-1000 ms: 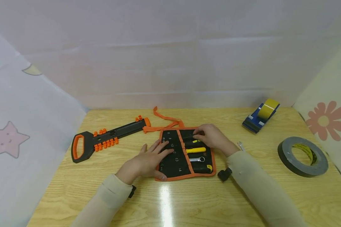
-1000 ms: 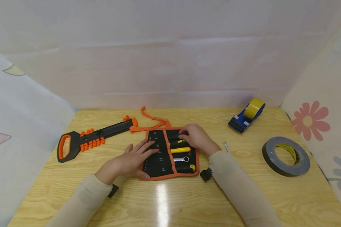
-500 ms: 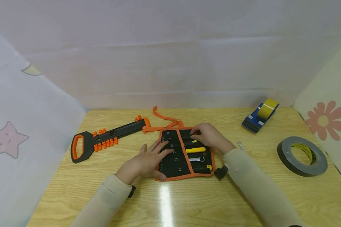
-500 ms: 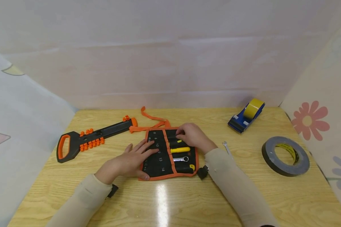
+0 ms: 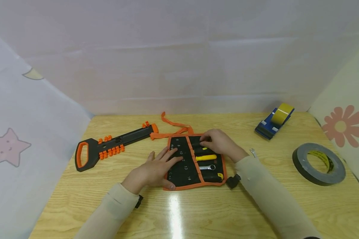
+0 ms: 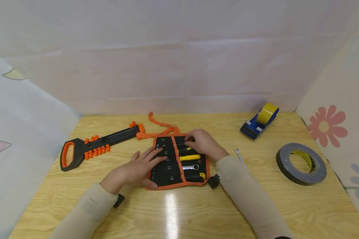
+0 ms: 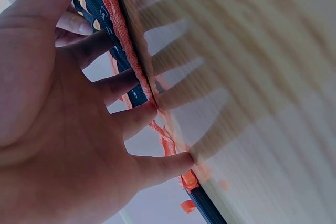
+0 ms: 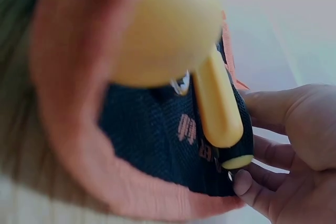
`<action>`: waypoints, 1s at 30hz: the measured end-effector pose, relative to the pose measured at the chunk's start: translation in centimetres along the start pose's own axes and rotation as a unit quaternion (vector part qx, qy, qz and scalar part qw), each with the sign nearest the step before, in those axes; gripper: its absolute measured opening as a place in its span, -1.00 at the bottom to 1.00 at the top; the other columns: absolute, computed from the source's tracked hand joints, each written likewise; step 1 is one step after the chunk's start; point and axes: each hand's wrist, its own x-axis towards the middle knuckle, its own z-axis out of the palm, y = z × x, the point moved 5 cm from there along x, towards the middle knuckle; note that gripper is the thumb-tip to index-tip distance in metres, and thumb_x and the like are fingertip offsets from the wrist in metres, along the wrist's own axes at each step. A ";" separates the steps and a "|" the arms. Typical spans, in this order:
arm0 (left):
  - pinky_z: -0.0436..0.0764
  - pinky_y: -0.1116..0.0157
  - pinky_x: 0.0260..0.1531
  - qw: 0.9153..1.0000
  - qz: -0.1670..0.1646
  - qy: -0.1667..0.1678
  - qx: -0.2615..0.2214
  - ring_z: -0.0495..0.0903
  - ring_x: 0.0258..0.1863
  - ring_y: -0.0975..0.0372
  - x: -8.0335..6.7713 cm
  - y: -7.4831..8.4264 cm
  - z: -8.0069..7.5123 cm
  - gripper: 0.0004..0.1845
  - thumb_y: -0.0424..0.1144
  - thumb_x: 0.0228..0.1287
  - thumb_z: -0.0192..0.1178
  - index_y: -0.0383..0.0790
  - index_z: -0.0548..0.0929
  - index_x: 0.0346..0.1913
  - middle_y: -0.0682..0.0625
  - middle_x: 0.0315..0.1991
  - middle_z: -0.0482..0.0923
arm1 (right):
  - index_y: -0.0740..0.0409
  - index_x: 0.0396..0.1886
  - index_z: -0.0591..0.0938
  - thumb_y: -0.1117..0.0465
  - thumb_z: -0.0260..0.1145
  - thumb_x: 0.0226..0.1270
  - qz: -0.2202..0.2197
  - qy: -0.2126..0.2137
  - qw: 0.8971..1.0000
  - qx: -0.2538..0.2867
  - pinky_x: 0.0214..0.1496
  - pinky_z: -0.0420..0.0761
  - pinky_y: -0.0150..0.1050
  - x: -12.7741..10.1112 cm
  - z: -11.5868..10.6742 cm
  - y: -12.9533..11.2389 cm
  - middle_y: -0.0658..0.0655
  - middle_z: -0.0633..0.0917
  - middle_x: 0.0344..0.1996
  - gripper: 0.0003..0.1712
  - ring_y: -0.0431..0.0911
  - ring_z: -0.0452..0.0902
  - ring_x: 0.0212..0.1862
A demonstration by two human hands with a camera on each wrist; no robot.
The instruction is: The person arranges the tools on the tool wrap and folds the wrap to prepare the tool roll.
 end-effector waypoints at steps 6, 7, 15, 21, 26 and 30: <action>-0.06 -0.53 0.58 1.000 -0.002 0.000 0.003 -0.28 0.80 -0.15 0.1 0.0 0.0 0.15 0.24 0.19 0.53 0.18 0.14 0.75 -0.04 0.82 -0.25 | 0.16 0.17 0.78 0.11 0.35 0.64 0.007 0.007 1.000 0.012 0.07 0.75 -0.02 -1.0 -0.7 0.6 0.11 0.81 0.00 -0.69 -0.06 0.72 -0.05; -0.07 -0.53 0.58 1.000 -0.002 -0.001 0.004 -0.28 0.80 -0.15 0.1 -0.1 0.0 0.15 0.24 0.19 0.53 0.18 0.13 0.76 -0.04 0.83 -0.25 | 0.16 0.17 0.78 0.11 0.35 0.64 0.006 0.009 1.000 0.013 0.06 0.75 -0.02 -1.2 -0.8 0.7 0.12 0.81 -0.01 -0.70 -0.07 0.72 -0.06; -0.10 -0.56 0.56 1.000 0.003 -0.003 -0.005 -0.30 0.80 -0.16 0.0 0.1 0.0 0.14 0.18 0.20 0.55 0.16 0.13 0.76 -0.07 0.82 -0.26 | 0.13 0.07 0.81 0.11 0.36 0.62 -0.001 0.037 0.999 0.011 -0.12 0.67 -0.13 -3.3 -1.7 1.5 0.08 0.79 -0.13 -0.76 -0.13 0.61 -0.22; -0.10 -0.56 0.56 1.000 0.003 -0.002 -0.003 -0.29 0.80 -0.17 0.0 0.0 0.0 0.15 0.19 0.20 0.55 0.16 0.13 0.75 -0.07 0.82 -0.26 | 0.11 0.02 0.83 0.12 0.37 0.61 -0.002 0.064 0.998 0.016 -0.19 0.63 -0.20 -5.2 -2.6 2.3 0.07 0.79 -0.15 -0.79 -0.12 0.61 -0.23; -0.09 -0.56 0.56 1.000 0.002 0.000 0.003 -0.29 0.80 -0.16 0.1 -0.1 0.1 0.15 0.21 0.20 0.54 0.18 0.13 0.75 -0.06 0.82 -0.26 | 0.15 0.02 0.84 0.16 0.39 0.59 -0.004 0.084 0.996 0.015 -0.15 0.62 -0.19 -6.6 -3.2 2.8 0.07 0.82 -0.16 -0.78 -0.12 0.62 -0.20; -0.10 -0.56 0.57 1.000 0.002 -0.001 0.002 -0.29 0.80 -0.16 0.1 -0.1 0.1 0.15 0.21 0.19 0.55 0.17 0.13 0.76 -0.05 0.82 -0.26 | 0.18 0.02 0.84 0.16 0.40 0.59 0.001 0.095 0.995 0.011 -0.15 0.62 -0.19 -7.8 -3.5 3.4 0.09 0.83 -0.14 -0.77 -0.12 0.63 -0.20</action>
